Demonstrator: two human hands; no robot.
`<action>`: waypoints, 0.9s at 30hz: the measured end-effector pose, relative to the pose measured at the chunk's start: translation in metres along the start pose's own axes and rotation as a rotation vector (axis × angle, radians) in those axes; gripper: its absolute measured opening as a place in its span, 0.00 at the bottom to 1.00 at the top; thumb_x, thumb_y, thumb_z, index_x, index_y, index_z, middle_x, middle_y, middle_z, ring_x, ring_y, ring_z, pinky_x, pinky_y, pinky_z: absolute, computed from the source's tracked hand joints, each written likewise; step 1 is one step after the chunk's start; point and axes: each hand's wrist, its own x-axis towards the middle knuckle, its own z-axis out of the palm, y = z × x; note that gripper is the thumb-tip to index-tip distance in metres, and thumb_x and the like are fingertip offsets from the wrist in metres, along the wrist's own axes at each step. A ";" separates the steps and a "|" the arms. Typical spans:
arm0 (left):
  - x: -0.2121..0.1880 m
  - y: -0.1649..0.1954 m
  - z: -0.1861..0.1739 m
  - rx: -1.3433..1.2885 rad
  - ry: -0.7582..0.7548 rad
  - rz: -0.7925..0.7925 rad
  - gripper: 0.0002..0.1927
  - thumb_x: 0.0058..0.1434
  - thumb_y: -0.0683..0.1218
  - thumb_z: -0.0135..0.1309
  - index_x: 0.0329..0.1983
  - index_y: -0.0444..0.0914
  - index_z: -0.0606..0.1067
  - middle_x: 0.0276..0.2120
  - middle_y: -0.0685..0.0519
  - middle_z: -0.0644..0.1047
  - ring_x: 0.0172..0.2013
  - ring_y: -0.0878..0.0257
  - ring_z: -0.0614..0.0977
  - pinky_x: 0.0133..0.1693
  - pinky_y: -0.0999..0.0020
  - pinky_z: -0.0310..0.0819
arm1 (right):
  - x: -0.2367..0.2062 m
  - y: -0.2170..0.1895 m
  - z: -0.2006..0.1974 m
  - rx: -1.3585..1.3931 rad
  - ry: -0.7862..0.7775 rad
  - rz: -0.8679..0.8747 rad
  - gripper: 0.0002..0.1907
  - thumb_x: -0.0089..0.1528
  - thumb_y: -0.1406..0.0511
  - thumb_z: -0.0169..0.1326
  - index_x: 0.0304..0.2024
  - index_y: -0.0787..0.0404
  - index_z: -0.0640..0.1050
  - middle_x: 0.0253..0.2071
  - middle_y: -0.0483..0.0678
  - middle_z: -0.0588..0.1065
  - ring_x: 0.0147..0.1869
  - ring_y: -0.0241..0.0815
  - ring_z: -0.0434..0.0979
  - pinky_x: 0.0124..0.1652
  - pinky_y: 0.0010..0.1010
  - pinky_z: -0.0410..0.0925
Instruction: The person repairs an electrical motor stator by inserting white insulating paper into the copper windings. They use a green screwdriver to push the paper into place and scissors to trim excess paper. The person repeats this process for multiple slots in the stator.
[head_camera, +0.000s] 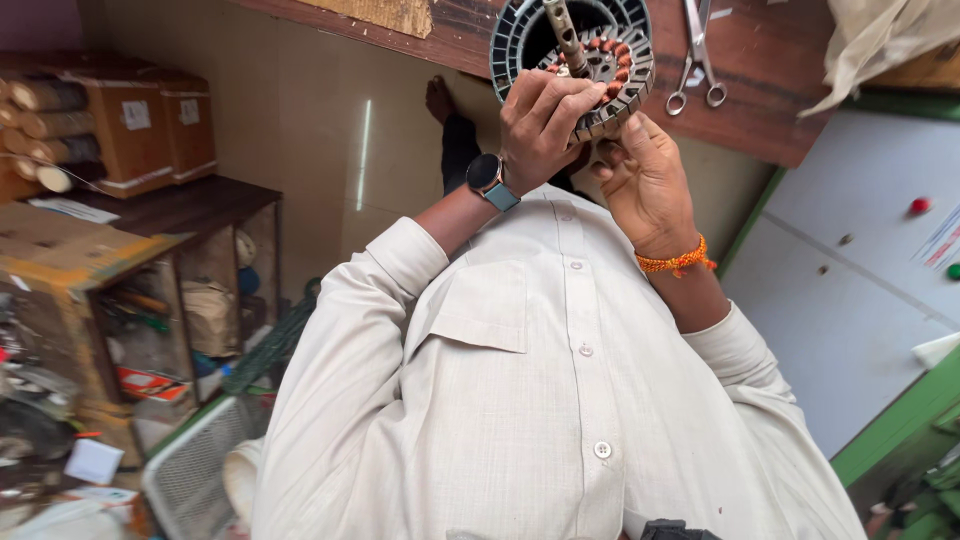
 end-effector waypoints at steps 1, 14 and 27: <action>-0.002 -0.001 -0.002 -0.001 -0.017 0.026 0.27 0.53 0.41 0.71 0.55 0.41 0.74 0.47 0.57 0.77 0.44 0.58 0.77 0.43 0.61 0.73 | -0.002 0.005 0.002 0.048 -0.008 0.007 0.11 0.71 0.60 0.53 0.52 0.59 0.77 0.44 0.40 0.75 0.39 0.27 0.66 0.38 0.21 0.65; 0.000 0.005 -0.026 -0.091 -0.102 -0.043 0.27 0.51 0.47 0.72 0.54 0.44 0.76 0.46 0.58 0.76 0.44 0.57 0.76 0.43 0.61 0.76 | -0.020 0.045 0.054 0.079 0.074 -0.239 0.16 0.76 0.58 0.46 0.62 0.59 0.69 0.43 0.38 0.67 0.39 0.26 0.62 0.35 0.21 0.62; 0.013 0.005 -0.025 -0.197 -0.095 -0.166 0.26 0.51 0.42 0.72 0.52 0.43 0.76 0.44 0.56 0.76 0.45 0.57 0.76 0.44 0.64 0.77 | -0.015 0.038 0.063 0.148 0.105 -0.192 0.13 0.74 0.59 0.46 0.58 0.56 0.67 0.41 0.38 0.65 0.36 0.27 0.63 0.34 0.21 0.63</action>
